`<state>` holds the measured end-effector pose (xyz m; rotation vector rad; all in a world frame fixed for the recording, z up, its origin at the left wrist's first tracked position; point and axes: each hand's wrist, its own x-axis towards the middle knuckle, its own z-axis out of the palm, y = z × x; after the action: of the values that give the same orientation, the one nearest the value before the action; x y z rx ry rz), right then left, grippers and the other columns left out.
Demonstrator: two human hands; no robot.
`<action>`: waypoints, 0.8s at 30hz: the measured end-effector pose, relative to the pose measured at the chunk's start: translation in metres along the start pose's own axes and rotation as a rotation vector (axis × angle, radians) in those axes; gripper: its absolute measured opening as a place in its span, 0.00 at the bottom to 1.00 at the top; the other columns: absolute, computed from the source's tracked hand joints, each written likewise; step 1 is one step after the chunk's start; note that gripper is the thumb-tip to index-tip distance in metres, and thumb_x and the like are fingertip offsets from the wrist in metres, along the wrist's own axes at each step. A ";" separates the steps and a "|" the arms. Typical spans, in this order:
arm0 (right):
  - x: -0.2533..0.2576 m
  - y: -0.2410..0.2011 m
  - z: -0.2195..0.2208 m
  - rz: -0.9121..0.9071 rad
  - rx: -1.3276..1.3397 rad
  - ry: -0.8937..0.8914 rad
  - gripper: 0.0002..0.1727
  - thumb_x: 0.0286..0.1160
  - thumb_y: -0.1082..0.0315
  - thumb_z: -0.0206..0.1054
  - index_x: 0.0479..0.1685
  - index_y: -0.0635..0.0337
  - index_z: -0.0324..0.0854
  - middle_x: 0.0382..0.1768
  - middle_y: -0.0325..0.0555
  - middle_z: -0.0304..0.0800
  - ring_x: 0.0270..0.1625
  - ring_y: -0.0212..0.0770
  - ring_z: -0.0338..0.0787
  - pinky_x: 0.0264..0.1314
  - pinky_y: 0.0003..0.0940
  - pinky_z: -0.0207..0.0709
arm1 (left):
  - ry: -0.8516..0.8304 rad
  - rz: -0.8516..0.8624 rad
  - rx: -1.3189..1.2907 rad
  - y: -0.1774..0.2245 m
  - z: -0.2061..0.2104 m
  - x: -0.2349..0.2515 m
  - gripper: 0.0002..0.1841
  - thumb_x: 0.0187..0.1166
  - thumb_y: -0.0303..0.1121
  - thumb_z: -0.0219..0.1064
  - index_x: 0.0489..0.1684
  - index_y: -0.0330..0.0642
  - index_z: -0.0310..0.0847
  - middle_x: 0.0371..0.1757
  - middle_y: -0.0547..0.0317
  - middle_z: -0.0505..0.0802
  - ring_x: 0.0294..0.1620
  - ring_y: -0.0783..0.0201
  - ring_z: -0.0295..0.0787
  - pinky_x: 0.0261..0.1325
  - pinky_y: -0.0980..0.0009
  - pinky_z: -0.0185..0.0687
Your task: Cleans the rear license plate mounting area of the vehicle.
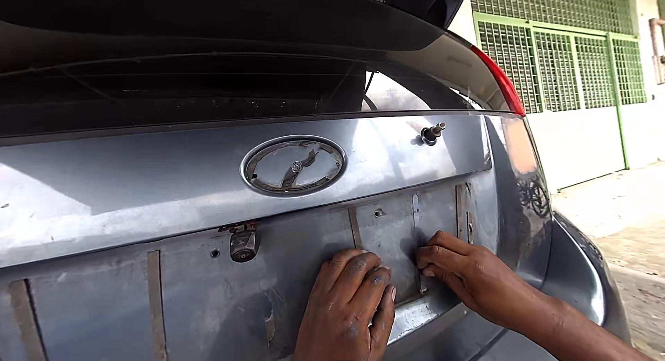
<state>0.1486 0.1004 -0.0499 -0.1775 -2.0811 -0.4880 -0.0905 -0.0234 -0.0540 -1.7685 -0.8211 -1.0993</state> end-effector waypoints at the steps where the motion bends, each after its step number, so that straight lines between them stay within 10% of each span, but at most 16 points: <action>1: 0.001 0.000 -0.001 -0.008 -0.018 -0.017 0.12 0.91 0.55 0.55 0.48 0.45 0.84 0.40 0.36 0.83 0.39 0.29 0.86 0.36 0.22 0.81 | -0.001 0.001 0.003 0.000 0.000 0.000 0.12 0.82 0.43 0.64 0.45 0.52 0.94 0.54 0.63 0.95 0.65 0.64 0.86 0.65 0.70 0.80; 11: -0.005 0.004 -0.004 0.040 0.119 0.023 0.12 0.89 0.54 0.59 0.56 0.45 0.85 0.45 0.37 0.87 0.43 0.27 0.88 0.43 0.21 0.83 | 0.003 0.004 0.019 0.002 0.000 0.001 0.12 0.83 0.43 0.63 0.44 0.52 0.94 0.55 0.63 0.95 0.65 0.63 0.86 0.65 0.68 0.80; 24: 0.000 0.000 -0.009 0.054 0.056 -0.063 0.12 0.89 0.55 0.57 0.41 0.46 0.82 0.41 0.33 0.82 0.40 0.25 0.84 0.37 0.19 0.80 | 0.000 -0.012 0.055 0.006 0.001 0.003 0.12 0.81 0.42 0.64 0.42 0.53 0.95 0.53 0.64 0.95 0.64 0.64 0.87 0.65 0.69 0.81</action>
<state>0.1552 0.0969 -0.0455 -0.2177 -2.1436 -0.3956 -0.0840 -0.0250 -0.0537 -1.7198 -0.8549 -1.0747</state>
